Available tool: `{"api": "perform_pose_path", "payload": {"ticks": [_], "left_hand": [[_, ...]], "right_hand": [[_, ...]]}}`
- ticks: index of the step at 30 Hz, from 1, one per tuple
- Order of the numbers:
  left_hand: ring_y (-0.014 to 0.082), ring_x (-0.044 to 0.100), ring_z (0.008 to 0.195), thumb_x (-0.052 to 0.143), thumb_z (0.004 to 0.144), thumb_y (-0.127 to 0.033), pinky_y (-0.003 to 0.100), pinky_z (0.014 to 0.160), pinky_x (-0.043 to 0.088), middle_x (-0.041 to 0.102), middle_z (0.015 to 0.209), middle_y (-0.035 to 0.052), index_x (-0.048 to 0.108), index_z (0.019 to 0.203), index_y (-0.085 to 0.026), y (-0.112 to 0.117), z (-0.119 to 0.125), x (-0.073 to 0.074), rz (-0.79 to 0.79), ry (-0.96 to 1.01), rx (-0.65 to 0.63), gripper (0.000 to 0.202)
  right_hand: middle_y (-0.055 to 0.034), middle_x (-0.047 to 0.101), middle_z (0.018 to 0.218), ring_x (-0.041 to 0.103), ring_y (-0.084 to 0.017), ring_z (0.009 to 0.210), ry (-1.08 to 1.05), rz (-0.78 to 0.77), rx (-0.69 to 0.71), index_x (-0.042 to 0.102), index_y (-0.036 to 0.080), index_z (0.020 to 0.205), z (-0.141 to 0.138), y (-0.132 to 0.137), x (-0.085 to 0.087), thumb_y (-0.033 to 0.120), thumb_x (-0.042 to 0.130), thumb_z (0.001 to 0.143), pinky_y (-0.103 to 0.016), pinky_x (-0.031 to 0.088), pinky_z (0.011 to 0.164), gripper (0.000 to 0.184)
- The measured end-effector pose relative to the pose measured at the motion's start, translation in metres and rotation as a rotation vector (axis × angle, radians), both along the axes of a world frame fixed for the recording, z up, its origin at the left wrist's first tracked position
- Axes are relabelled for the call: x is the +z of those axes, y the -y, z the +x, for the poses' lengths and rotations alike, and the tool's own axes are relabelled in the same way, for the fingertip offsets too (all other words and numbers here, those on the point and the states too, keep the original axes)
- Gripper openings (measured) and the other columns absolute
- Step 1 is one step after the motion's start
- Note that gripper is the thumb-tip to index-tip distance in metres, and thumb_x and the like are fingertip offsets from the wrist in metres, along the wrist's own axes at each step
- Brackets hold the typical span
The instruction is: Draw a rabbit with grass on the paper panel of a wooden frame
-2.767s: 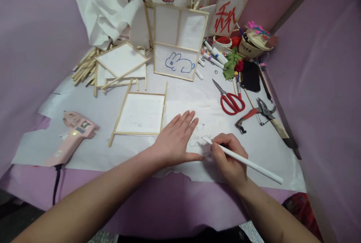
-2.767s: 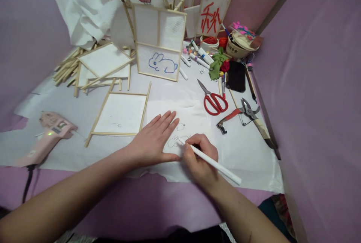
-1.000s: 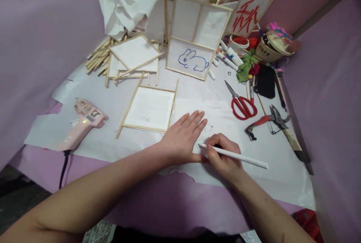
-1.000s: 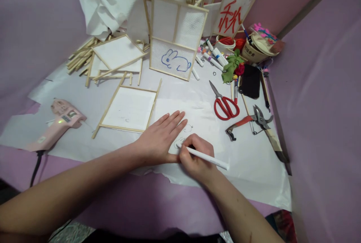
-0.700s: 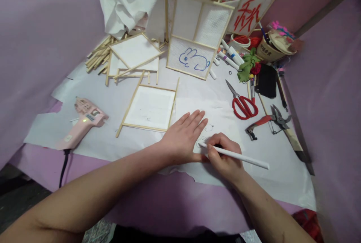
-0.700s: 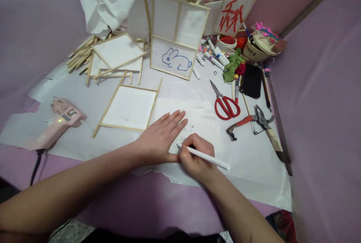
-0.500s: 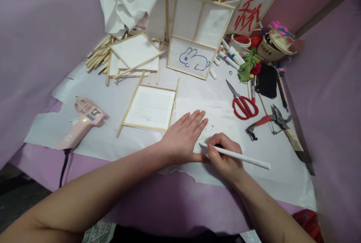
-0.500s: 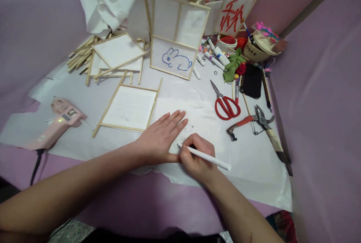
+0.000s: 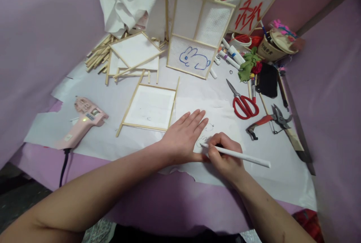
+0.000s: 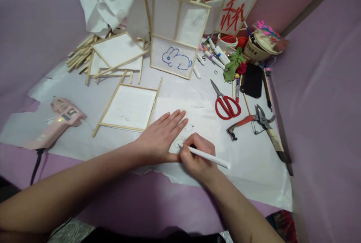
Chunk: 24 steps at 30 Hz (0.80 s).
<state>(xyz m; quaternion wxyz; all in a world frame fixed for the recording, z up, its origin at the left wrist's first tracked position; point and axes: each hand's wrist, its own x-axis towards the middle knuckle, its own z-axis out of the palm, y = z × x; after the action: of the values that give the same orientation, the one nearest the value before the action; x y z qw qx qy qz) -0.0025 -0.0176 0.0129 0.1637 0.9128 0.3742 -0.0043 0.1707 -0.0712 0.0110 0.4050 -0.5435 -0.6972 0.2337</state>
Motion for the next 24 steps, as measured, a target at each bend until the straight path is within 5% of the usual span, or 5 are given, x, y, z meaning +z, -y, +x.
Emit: {"api": "perform_pose_path", "payload": {"ticks": [24], "left_hand": [[0.0291, 0.005, 0.158, 0.050, 0.087, -0.078, 0.046, 0.129, 0.007, 0.006, 0.169, 0.0163, 0.024, 0.158, -0.006, 0.0005, -0.0002, -0.0015, 0.016, 0.004, -0.001, 0.104]], "right_hand": [[0.0042, 0.060, 0.059, 0.054, -0.010, 0.051, 0.003, 0.003, 0.011, 0.051, 0.022, 0.069, -0.0008, 0.0004, 0.0010, 0.015, 0.053, 0.081, -0.022, 0.044, 0.052, 0.013]]}}
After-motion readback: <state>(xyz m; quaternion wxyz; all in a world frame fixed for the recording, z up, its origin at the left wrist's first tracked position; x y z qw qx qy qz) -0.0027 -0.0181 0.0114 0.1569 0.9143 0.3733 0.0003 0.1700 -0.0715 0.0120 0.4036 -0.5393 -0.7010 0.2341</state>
